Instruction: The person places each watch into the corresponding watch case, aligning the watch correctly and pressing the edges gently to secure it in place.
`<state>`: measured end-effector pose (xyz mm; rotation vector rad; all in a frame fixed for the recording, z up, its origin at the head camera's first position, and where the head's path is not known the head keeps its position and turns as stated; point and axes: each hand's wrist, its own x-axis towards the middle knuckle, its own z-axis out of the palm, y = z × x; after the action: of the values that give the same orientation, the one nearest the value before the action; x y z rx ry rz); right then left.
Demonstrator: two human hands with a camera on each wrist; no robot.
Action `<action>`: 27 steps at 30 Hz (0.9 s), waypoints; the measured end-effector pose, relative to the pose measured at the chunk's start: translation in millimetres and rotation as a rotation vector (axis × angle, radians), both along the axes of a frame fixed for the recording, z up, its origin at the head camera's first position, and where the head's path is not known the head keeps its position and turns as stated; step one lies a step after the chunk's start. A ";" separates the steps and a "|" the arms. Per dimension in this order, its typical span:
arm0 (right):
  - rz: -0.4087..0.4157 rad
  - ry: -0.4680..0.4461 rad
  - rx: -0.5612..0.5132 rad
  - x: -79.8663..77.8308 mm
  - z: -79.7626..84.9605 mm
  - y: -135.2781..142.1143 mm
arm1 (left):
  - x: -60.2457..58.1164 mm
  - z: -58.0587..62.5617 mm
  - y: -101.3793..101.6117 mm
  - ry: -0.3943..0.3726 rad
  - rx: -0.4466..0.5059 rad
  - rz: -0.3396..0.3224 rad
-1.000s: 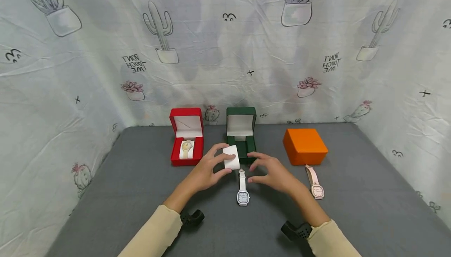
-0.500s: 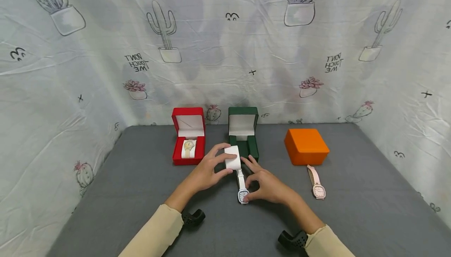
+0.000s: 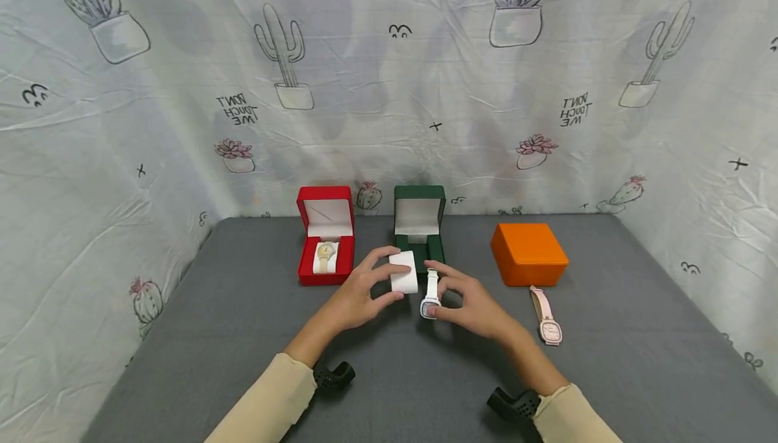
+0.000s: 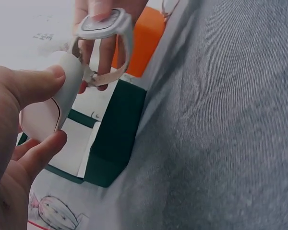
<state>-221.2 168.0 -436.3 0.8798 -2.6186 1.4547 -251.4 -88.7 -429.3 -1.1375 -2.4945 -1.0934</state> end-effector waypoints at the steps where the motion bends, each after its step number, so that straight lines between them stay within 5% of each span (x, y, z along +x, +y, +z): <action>1: -0.005 -0.003 -0.023 -0.3 1.0 0.9 | 0.6 0.6 0.5 0.003 0.003 -0.007; 19: 0.006 -0.210 -0.317 -1.6 14.4 5.5 | 11.7 10.1 11.6 0.046 0.026 -0.082; 27: -0.025 -0.336 -0.460 -1.3 14.1 1.5 | 12.5 9.3 15.1 0.101 0.048 -0.059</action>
<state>-222.4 169.5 -422.3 0.5897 -2.3011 2.2345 -238.9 -73.6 -420.0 -1.2285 -2.3601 -1.0760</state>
